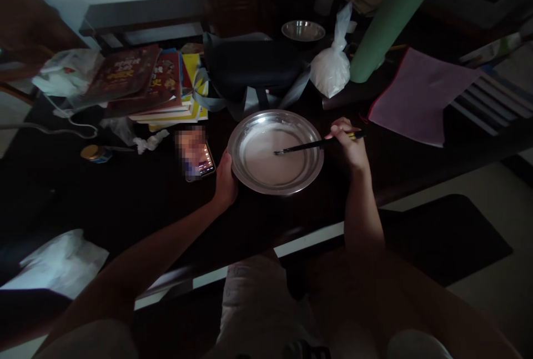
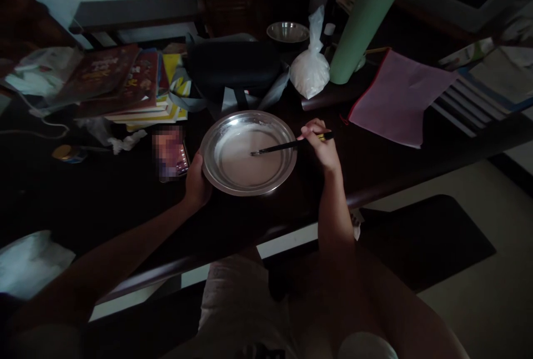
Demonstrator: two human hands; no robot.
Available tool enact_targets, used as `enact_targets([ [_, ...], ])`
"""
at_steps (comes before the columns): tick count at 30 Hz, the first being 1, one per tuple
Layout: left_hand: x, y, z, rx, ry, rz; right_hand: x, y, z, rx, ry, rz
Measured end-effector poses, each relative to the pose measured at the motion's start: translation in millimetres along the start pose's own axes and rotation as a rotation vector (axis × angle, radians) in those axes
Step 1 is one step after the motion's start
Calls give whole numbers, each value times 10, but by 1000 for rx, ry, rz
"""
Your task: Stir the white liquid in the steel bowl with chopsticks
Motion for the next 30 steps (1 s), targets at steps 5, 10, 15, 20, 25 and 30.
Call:
enact_targets([
  [5,12,35,16,-11,4,8,4,-71,11,97,25,-15],
  [10,17,54,23,-10,1,5,-19,14,13,2,2,19],
  [15,41,74,21,-32,12,11,-22,-46,-1,78,20,2],
  [20,46,67,24,-33,-2,14,-54,-2,3,10,6,31],
  [25,44,62,17,-17,-12,21,1,-31,3,44,18,-13],
  [30,44,54,7,-1,-1,9,5,-32,-7,58,3,28],
])
Point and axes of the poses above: each hand's wrist, its own z-axis towards the middle knuckle, its own y-axis out of the back of the hand, x = y × z, the point moved 6 cm from there along z, towards the middle knuckle, and after that the axes turned 6 degrees about -z, right-handed, at the moved point
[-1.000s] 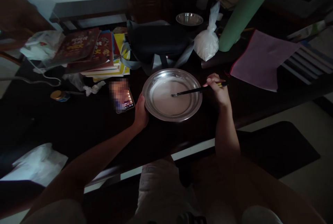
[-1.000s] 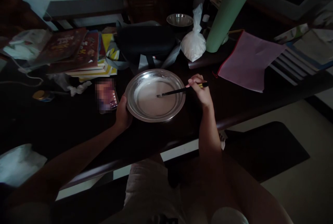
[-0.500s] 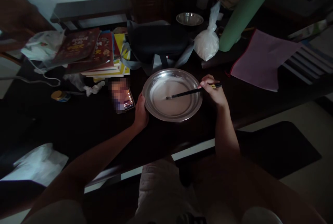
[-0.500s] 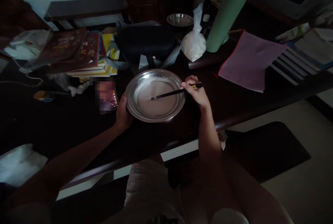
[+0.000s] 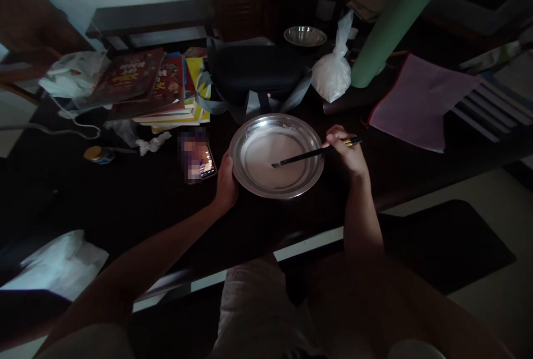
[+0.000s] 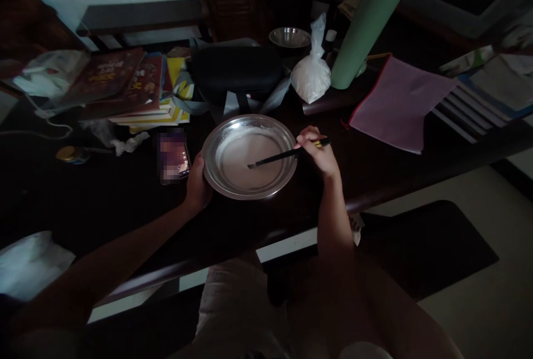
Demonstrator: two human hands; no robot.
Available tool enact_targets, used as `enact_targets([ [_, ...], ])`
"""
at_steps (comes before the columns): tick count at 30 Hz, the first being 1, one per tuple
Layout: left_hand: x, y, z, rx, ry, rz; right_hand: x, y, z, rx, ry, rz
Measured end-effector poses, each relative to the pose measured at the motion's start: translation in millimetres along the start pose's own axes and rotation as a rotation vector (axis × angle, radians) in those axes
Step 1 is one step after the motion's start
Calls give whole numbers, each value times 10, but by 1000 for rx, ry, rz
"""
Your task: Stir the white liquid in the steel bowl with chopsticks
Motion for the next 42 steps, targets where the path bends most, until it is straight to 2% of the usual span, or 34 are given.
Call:
enact_targets([
  [2,8,2,0,-9,2,-1,6,-28,-2,47,20,-14],
  [7,36,33,5,-32,-1,-1,-5,29,-5,-33,16,-3],
  [11,40,62,8,-29,12,8,10,-40,-5,59,27,-5],
  [15,21,67,10,-34,11,15,-4,25,0,-39,3,-23],
  [20,20,39,7,-41,16,-3,5,-52,0,66,22,4],
  [24,6,13,4,-35,8,-20,-4,8,4,-21,2,-1],
  [29,-2,14,13,-30,3,0,0,-31,17,54,1,-9],
  [34,24,27,27,-13,-9,1,-9,37,17,-33,-15,10],
  [38,52,47,35,-7,-8,11,14,-55,12,87,11,3],
  [42,62,57,38,1,-16,0,18,11,10,-30,4,-2],
])
Point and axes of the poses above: each hand's wrist, its own z-axis towards the middle knuckle, its own y-axis out of the back of the hand, x = y × z, the point moved 6 cm from there along z, towards the middle knuckle, and after that the axes turned 6 degrees about -z, right-handed, at the moved point
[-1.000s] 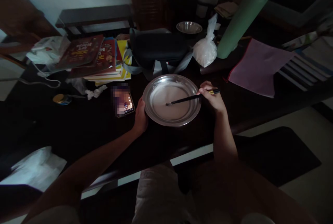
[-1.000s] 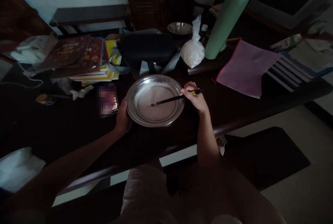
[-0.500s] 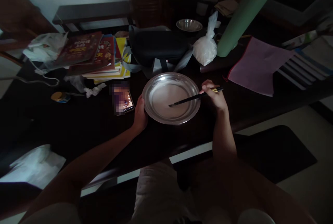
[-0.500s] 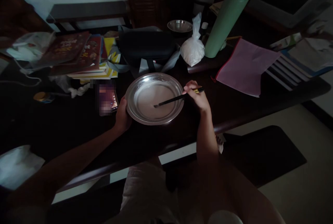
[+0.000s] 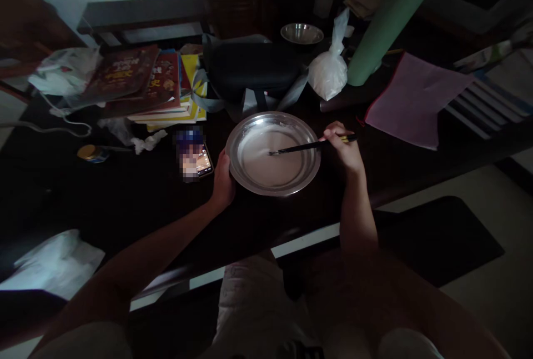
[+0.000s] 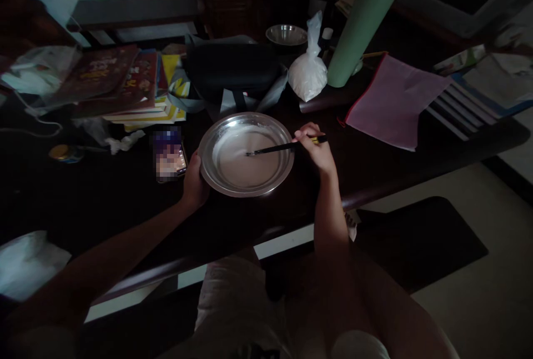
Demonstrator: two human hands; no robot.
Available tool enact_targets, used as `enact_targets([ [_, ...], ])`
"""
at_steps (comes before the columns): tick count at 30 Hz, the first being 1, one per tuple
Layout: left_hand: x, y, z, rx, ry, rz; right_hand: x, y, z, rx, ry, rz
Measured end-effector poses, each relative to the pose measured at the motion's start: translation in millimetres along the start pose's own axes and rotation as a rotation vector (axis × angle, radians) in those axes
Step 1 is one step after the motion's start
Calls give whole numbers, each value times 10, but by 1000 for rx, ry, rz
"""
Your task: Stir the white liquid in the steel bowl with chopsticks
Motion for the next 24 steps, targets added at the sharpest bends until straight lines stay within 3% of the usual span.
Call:
enact_targets([
  [6,27,20,16,10,-2,1,-6,-47,5,77,9,-1],
  [10,34,47,24,-22,-7,0,-16,30,13,-17,2,-12],
  [15,-5,35,23,0,-18,5,22,-62,6,119,12,-2],
  [20,17,35,27,-7,-37,-12,-27,5,15,4,-4,-2],
  [24,39,41,28,-12,-21,-4,-27,-55,14,83,23,-14],
])
Point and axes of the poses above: each hand's wrist, its own z-axis towards the middle knuckle, its own y-axis out of the back of the hand, x = y × z, the point moved 6 cm from there along z, towards the middle knuckle, and after that the axes turned 6 degrees about -z, right-handed, at the moved point
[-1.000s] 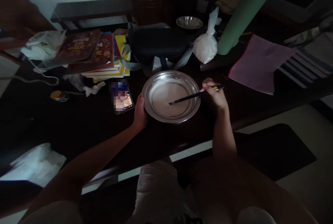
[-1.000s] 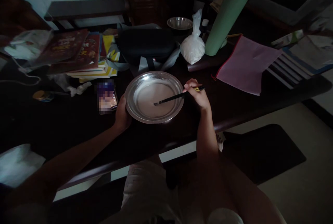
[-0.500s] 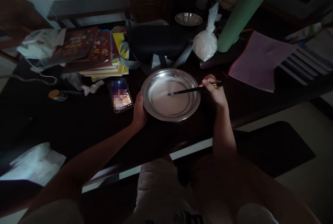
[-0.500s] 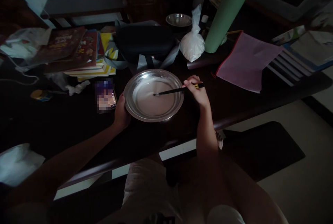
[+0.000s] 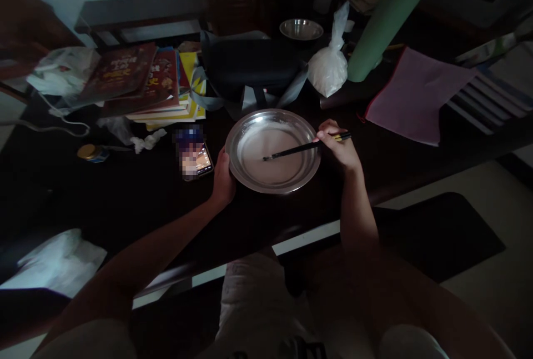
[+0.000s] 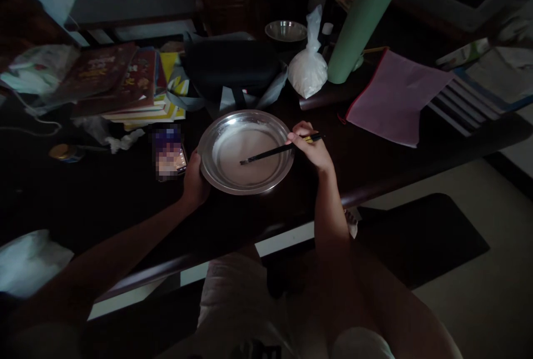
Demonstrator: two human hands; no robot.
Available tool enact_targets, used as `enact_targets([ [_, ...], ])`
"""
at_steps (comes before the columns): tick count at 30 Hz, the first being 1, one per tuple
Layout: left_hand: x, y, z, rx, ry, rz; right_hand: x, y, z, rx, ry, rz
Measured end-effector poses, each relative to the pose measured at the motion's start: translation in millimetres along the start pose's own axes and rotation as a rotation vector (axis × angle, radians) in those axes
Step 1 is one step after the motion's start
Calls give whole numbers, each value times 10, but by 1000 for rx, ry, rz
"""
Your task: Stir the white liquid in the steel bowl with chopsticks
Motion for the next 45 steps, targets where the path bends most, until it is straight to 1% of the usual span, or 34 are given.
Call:
enact_targets([
  [4,-22,-10,-5,15,-11,15,11,66,-3,-87,-17,-17],
  [5,-25,-10,-6,16,-12,17,11,72,-5,-89,-29,-5],
  [8,-19,-5,-5,13,-1,25,19,15,-3,2,-38,16],
  [9,-17,-5,-5,15,2,29,23,5,-2,14,-29,4],
  [10,-15,-6,-5,17,5,31,22,3,0,14,-20,-10],
  [14,-15,-8,-7,1,7,12,-22,76,-10,-94,-30,-7],
  [16,-18,-12,-9,-7,3,-1,-29,59,-11,-62,-27,13],
  [18,-15,-12,-11,-14,5,-5,-18,21,-7,1,-6,-4],
  [19,-11,-9,-12,-19,9,-8,-15,16,-5,12,0,-19],
  [23,-10,-3,-15,-24,12,-22,-29,96,-6,-97,-24,-29],
  [24,-14,-6,-16,-22,8,-22,-30,99,-9,-101,-31,-17],
  [28,-33,-22,-19,-31,6,-12,9,6,-6,13,-17,1],
  [29,-38,-27,-20,-30,6,-10,23,5,-4,5,-2,-6],
  [33,-51,-35,-21,-23,-2,-5,12,75,-4,-114,-16,9],
  [34,-51,-30,-21,-27,-3,-3,5,70,-3,-108,-22,20],
  [38,-48,-25,-15,-5,-8,30,-6,1,1,-2,-7,-9],
  [39,-46,-25,-12,-1,-9,32,-13,12,1,-14,-4,-27],
  [42,-33,-13,-8,-24,-3,11,-39,89,-5,-118,-15,-16],
  [43,-28,-7,-7,-36,-1,2,-40,90,-6,-120,-15,-1],
  [45,-22,-3,-6,-37,-1,-4,-22,42,-1,-59,-4,15],
])
Point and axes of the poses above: each hand's wrist, its own z-axis towards the middle knuckle, its own y-axis out of the back of the hand, x = y × z, the point moved 6 cm from there along z, towards the middle knuckle, and after that the axes turned 6 degrees about -z, right-handed, at the moved point
